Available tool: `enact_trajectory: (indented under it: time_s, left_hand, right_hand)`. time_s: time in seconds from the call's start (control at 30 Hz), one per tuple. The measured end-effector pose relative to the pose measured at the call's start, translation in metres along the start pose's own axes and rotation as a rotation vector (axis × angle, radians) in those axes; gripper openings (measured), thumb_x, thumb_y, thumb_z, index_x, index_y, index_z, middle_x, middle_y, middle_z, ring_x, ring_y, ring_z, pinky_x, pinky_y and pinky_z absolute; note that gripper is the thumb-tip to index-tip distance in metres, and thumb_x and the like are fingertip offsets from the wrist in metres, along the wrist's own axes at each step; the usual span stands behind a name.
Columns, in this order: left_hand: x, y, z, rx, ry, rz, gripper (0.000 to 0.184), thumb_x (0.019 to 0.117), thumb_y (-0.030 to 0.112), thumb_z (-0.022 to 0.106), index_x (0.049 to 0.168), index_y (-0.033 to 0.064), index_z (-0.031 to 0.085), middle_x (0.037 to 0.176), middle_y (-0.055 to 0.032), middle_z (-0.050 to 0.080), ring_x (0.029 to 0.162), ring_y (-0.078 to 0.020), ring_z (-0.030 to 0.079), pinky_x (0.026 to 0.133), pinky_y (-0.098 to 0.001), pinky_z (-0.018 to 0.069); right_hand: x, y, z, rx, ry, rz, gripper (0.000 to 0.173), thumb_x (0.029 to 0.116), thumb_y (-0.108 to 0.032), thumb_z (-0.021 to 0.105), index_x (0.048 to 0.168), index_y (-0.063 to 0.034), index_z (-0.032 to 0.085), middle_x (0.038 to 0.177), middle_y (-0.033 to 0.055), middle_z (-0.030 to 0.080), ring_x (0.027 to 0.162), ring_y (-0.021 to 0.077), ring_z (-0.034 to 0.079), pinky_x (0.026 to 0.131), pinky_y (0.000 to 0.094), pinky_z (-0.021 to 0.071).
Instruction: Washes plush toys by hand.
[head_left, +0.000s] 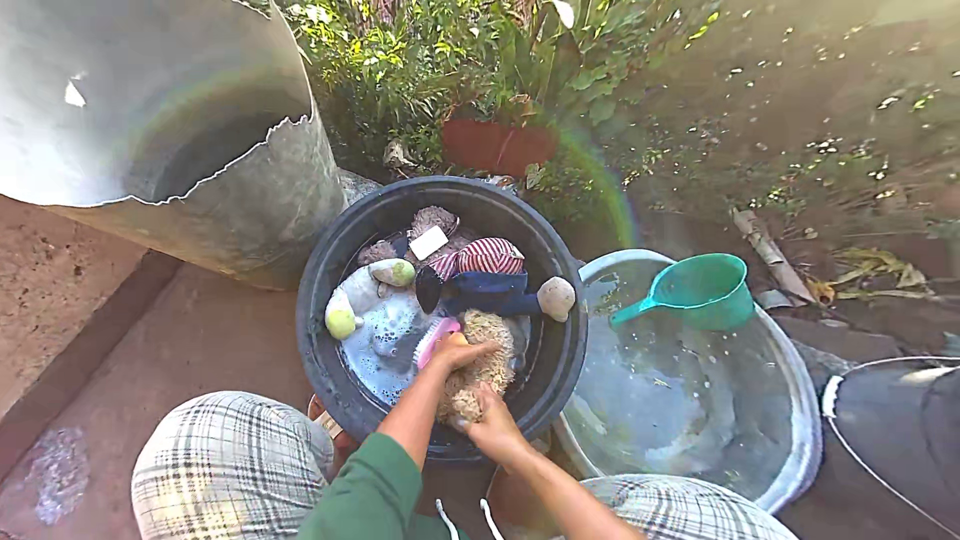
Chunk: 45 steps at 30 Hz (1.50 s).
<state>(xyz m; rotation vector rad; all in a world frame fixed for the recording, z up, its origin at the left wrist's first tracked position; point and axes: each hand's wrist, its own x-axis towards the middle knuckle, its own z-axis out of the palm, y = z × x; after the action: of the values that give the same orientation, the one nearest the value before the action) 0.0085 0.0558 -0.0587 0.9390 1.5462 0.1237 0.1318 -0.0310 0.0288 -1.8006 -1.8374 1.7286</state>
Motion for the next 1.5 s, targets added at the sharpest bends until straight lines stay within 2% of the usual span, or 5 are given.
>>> enact_trajectory:
  time_s: [0.57, 0.77, 0.93, 1.13, 1.5]
  left_hand:
    - [-0.071, 0.032, -0.060, 0.202, -0.125, 0.742, 0.064, 0.0704, -0.002, 0.083, 0.130, -0.0082, 0.061, 0.135, -0.0232, 0.061, 0.129, -0.0313, 0.057, 0.113, -0.0479, 0.0428]
    - [-0.090, 0.033, -0.086, 0.191, -0.128, 0.803, 0.066, 0.0787, 0.007, 0.085, 0.139, -0.0012, 0.059, 0.139, -0.0210, 0.060, 0.131, -0.0313, 0.055, 0.114, -0.0494, 0.0414]
    - [-0.069, -0.012, -0.089, -0.425, 0.152, 0.650, 0.071, 0.0888, 0.006, 0.074, 0.153, 0.0130, 0.044, 0.102, -0.0121, 0.065, 0.082, -0.0183, 0.063, 0.073, -0.0373, 0.0551]
    - [-0.020, -0.058, -0.061, -0.121, 0.388, 0.186, 0.060, 0.0905, 0.027, 0.078, 0.137, -0.0023, 0.056, 0.127, -0.0283, 0.064, 0.121, -0.0417, 0.062, 0.105, -0.0596, 0.0474]
    - [-0.008, -0.077, -0.019, 0.279, 0.312, -0.200, 0.047, 0.0996, 0.035, 0.066, 0.135, 0.0041, 0.062, 0.134, -0.0217, 0.064, 0.128, -0.0385, 0.061, 0.102, -0.0610, 0.0490]
  right_hand:
    - [0.021, -0.029, -0.099, -0.120, 0.148, -0.190, 0.113, 0.0649, -0.015, 0.092, 0.159, -0.0139, 0.029, 0.124, 0.0226, 0.065, 0.116, 0.0355, 0.063, 0.102, 0.0546, 0.0486]
    - [-0.009, -0.037, -0.074, 0.204, 0.428, -0.162, 0.065, 0.0692, -0.006, 0.085, 0.131, -0.0024, 0.063, 0.115, 0.0155, 0.070, 0.105, 0.0207, 0.069, 0.093, 0.0421, 0.0566]
    - [-0.023, -0.002, -0.065, 0.551, 0.597, -0.075, 0.057, 0.0733, 0.008, 0.076, 0.128, 0.0066, 0.059, 0.111, 0.0125, 0.070, 0.094, 0.0093, 0.070, 0.081, 0.0268, 0.0604]
    - [-0.003, 0.064, -0.067, 0.506, 0.889, 0.196, 0.039, 0.0953, -0.024, 0.074, 0.119, 0.0055, 0.063, 0.105, 0.0156, 0.069, 0.093, 0.0165, 0.067, 0.086, 0.0372, 0.0549]
    - [-0.011, 0.001, -0.038, 0.841, 0.725, 0.098, 0.027, 0.1062, -0.019, 0.055, 0.120, 0.0031, 0.060, 0.097, 0.0093, 0.070, 0.084, 0.0116, 0.070, 0.076, 0.0302, 0.0606]
